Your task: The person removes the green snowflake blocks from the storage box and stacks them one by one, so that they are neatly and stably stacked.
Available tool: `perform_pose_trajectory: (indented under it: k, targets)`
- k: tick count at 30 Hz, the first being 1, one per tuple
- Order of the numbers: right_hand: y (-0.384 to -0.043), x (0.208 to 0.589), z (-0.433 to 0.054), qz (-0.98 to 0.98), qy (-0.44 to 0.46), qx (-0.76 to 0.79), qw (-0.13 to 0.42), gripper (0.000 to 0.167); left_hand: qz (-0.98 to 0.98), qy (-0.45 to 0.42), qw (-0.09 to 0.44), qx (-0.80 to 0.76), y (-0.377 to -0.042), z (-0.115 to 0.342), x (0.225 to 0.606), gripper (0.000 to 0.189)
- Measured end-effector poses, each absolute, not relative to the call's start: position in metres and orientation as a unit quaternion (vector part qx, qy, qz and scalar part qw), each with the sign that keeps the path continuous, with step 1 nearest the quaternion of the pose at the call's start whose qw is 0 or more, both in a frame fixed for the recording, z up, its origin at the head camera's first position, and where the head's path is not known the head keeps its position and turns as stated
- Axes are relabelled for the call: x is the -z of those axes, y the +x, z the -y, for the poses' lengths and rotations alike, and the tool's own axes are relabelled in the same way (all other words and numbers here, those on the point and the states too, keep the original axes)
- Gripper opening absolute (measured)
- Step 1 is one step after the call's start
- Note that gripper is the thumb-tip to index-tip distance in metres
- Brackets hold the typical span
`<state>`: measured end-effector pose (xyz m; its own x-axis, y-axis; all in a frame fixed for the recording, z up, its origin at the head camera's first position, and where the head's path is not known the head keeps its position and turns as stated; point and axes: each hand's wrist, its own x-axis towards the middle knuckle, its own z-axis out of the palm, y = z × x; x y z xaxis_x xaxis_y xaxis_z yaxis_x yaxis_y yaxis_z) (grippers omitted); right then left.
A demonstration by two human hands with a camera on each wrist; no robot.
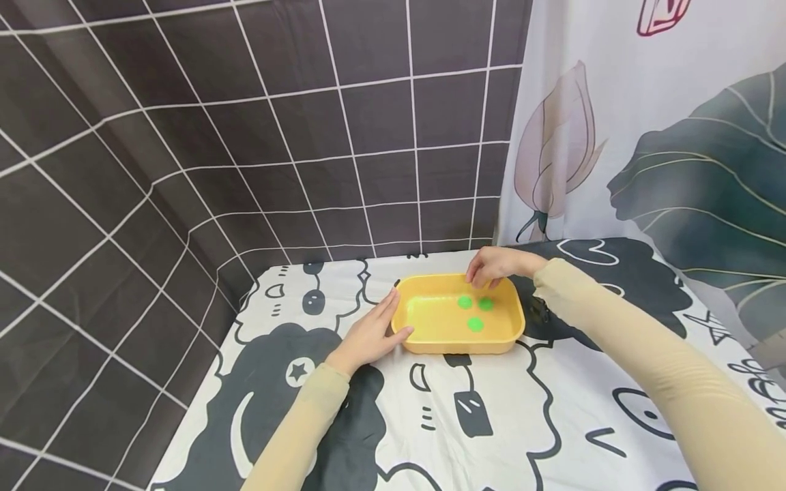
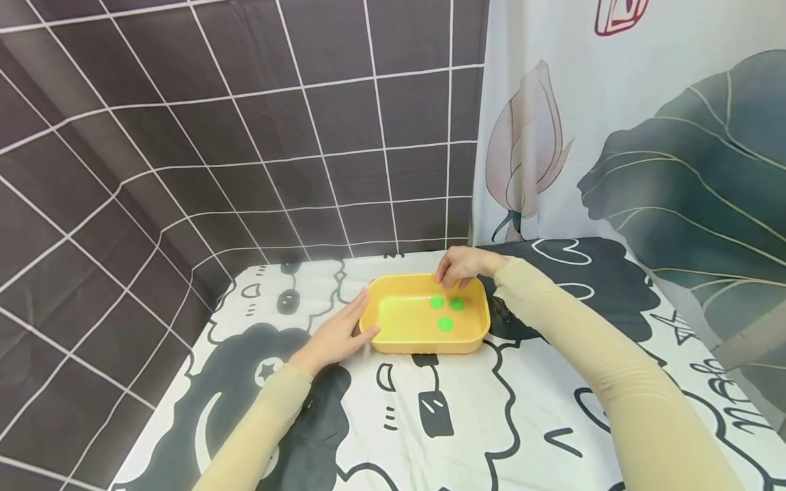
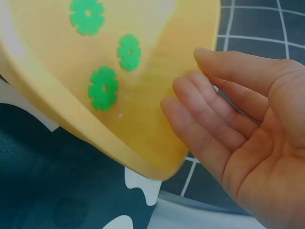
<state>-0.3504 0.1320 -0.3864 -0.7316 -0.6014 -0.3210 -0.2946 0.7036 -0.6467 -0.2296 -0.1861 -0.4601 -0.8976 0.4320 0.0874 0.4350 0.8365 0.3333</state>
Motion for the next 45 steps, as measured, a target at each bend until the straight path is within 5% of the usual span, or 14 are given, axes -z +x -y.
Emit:
perform_pose_trajectory:
  k: [24,45]
  targets:
    - [-0.331,0.407,-0.102,-0.871,-0.252,0.195,0.373,0.025,0.957,-0.229,0.007,0.176,-0.230,0.187,0.462,0.085]
    - [-0.323,0.406,-0.097,-0.876,-0.248,0.138,0.389,0.021,0.957,-0.229,0.003,0.177,-0.231,0.188,0.460,0.086]
